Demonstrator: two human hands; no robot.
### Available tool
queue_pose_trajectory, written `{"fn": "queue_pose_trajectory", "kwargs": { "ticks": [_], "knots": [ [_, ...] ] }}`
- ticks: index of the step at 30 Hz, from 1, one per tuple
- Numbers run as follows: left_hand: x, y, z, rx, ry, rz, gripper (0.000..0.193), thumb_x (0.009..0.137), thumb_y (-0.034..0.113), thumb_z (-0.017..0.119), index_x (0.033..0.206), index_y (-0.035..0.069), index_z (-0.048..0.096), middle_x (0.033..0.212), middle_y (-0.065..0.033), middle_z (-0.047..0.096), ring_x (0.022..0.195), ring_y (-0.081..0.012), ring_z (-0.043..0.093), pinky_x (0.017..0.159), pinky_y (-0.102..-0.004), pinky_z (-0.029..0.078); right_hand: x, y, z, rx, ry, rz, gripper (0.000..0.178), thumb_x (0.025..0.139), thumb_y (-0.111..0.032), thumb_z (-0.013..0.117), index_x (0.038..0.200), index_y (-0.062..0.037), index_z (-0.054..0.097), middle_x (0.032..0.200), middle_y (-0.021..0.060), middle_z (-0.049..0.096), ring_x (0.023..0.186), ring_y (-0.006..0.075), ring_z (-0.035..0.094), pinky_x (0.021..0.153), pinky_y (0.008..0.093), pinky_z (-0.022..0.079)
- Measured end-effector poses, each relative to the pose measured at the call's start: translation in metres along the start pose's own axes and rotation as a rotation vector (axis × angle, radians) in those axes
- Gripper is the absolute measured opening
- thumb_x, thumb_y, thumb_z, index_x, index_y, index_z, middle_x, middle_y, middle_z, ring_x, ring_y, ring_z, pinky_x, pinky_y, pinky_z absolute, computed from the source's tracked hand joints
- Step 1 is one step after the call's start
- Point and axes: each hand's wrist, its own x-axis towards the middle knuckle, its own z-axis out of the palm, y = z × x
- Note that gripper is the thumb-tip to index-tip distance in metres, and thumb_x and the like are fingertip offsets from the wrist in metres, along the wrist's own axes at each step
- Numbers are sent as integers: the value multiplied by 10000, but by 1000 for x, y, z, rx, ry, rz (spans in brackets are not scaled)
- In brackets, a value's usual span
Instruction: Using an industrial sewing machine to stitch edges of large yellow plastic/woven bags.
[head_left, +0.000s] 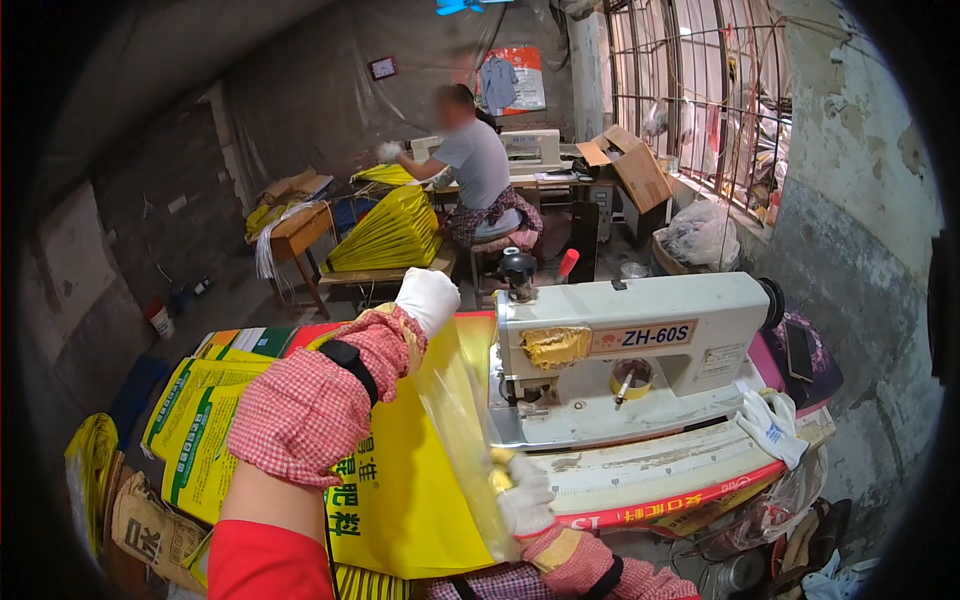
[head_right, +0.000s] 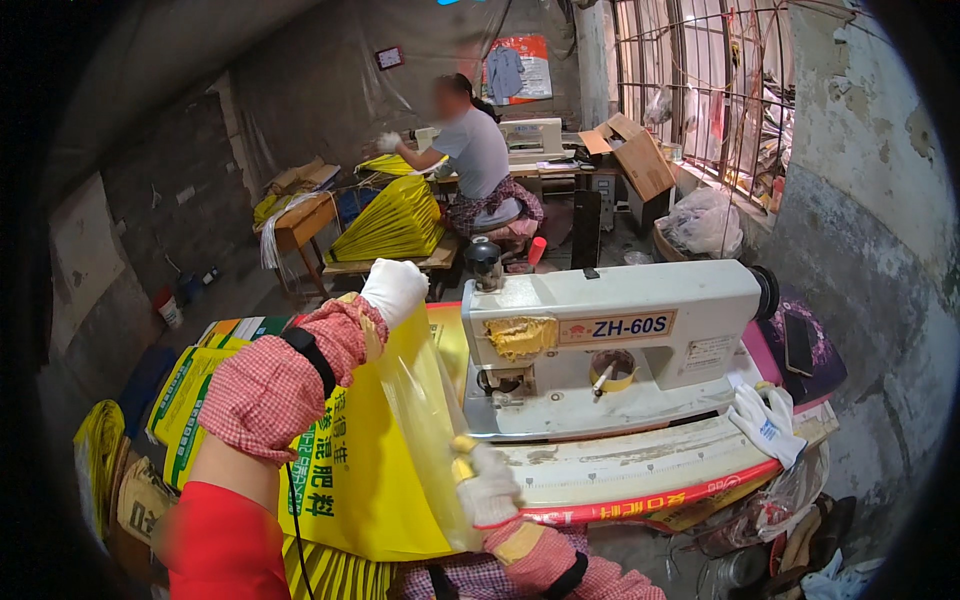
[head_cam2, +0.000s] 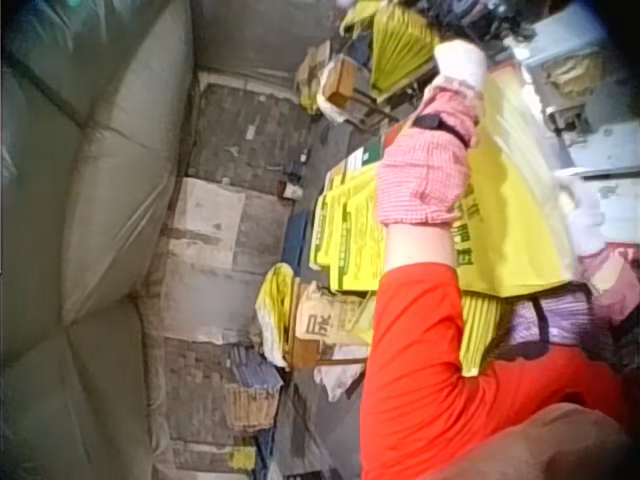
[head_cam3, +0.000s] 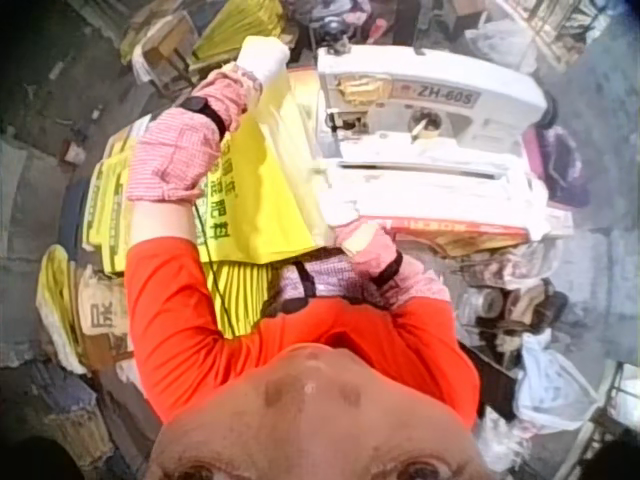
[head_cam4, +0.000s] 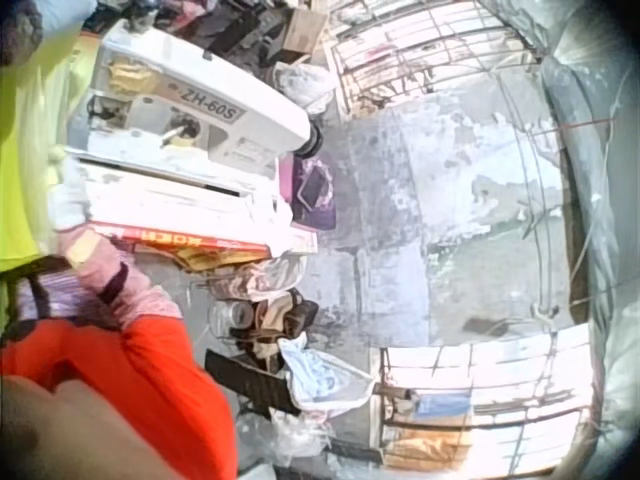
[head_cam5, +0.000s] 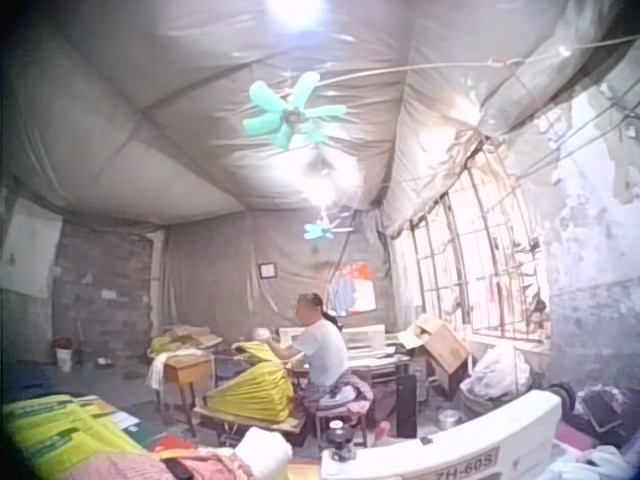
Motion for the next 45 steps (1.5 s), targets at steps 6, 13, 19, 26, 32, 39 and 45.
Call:
{"fn": "queue_pose_trajectory", "kwargs": {
  "ticks": [6,13,19,26,32,39,45],
  "knots": [
    [1,8,-2,-15,19,19,152,762,164,562,822,140,700,802,-24,665,776,-205,647,597,-365,462,28,29,-15,-57,168,24,630,738,-282,672,1228,27,425,1037,154,610,996,308,565,836,386,445],
    [-6,5,-1,-32,35,50,138,738,191,580,798,137,692,777,-34,653,750,-214,644,584,-363,467,-10,-32,-11,-8,255,-65,513,765,-219,655,1213,-36,484,921,129,641,813,220,622,719,311,478],
    [-4,6,4,-46,95,48,138,744,190,571,794,139,689,780,-34,653,753,-210,644,584,-362,467,-7,-2,-25,204,175,68,412,795,-144,628,1175,-30,518,829,78,621,717,140,566,653,273,465],
    [-13,-1,1,-37,124,82,141,704,237,599,757,134,679,736,-47,641,718,-220,648,561,-364,474,-13,-7,-44,-121,154,176,522,764,-279,653,1198,-32,502,972,166,622,846,267,604,751,334,466],
    [-15,1,-19,-32,3,74,156,758,185,560,808,145,701,802,-27,670,777,-217,651,598,-361,460,2,-2,-41,-185,77,54,624,766,-302,625,1265,8,416,1076,200,592,970,296,581,816,343,449],
    [-17,-3,-17,-11,26,113,118,737,172,581,786,124,677,765,-44,651,713,-228,653,558,-367,475,-14,-46,-28,395,-22,227,442,811,-37,547,1243,-8,460,915,105,622,724,108,582,582,236,493],
    [-5,10,-20,-9,-46,143,153,795,149,538,868,127,670,813,-49,657,782,-234,653,595,-372,494,25,60,-10,-92,-149,164,314,806,-209,580,1046,-7,591,891,127,627,757,213,597,637,318,490]
  ]
}}
